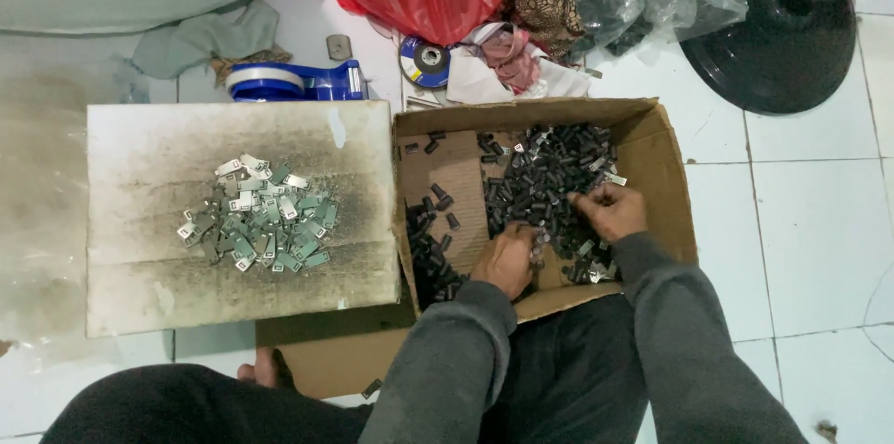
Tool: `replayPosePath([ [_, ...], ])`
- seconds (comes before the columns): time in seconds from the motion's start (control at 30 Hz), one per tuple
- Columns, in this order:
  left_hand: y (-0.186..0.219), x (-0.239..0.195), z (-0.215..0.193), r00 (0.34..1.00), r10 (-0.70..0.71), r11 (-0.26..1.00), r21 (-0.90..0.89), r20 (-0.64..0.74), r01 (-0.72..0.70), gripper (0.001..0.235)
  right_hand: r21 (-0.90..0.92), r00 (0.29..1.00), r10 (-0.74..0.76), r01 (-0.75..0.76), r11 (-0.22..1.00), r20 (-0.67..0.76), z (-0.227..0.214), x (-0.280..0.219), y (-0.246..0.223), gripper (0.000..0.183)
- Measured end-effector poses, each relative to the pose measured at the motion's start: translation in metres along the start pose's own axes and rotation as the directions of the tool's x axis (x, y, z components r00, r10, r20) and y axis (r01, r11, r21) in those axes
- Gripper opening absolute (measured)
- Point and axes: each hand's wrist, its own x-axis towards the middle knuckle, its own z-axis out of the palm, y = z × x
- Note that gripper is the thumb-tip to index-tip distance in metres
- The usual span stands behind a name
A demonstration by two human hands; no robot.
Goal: The person sits cross-legged on the floor and sorts small electronic components from a cardboard box onto a white board. They repeatedly pick up handfuls of parts, separate them by type, and place the sorted pieces onto the board.
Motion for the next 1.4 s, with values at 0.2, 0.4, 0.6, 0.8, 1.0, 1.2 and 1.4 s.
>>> replayPosePath([
  [0.2,-0.011,0.008,0.013,0.998,0.057,0.997,-0.054,0.008,-0.056,0.048,-0.404,0.941,-0.229,0.317,0.858,0.250,0.001,-0.005,-0.027,0.036],
  [0.4,-0.007,0.007,0.007,1.000,0.014,0.961,-0.275,0.001,-0.013,0.052,-0.459,0.998,-0.062,0.070,0.886,0.032,0.002,0.013,0.011,0.023],
  [0.6,-0.001,-0.006,-0.020,0.996,0.079,0.978,-0.190,-0.041,-0.086,0.034,-0.487,0.969,-0.167,0.237,0.840,0.182,0.008,0.011,0.000,0.035],
  [0.8,0.002,-0.012,-0.015,0.995,0.095,0.985,-0.143,-0.037,-0.099,0.027,-0.410,0.980,-0.152,0.192,0.892,0.127,0.017,0.009,0.007,0.027],
  [1.0,0.006,-0.003,-0.013,0.992,0.118,0.992,-0.053,0.054,-0.115,0.026,-0.452,0.979,-0.129,0.189,0.872,0.159,0.023,0.030,0.039,0.027],
  [1.2,0.000,0.005,0.011,0.989,0.101,0.993,-0.067,0.109,-0.094,0.026,-0.405,0.959,-0.160,0.246,0.881,0.233,0.035,0.037,0.039,0.024],
  [1.4,0.000,-0.004,0.012,0.996,0.081,0.993,-0.083,0.044,-0.078,0.032,0.007,0.984,-0.063,0.063,0.998,0.167,0.023,0.024,0.016,0.018],
])
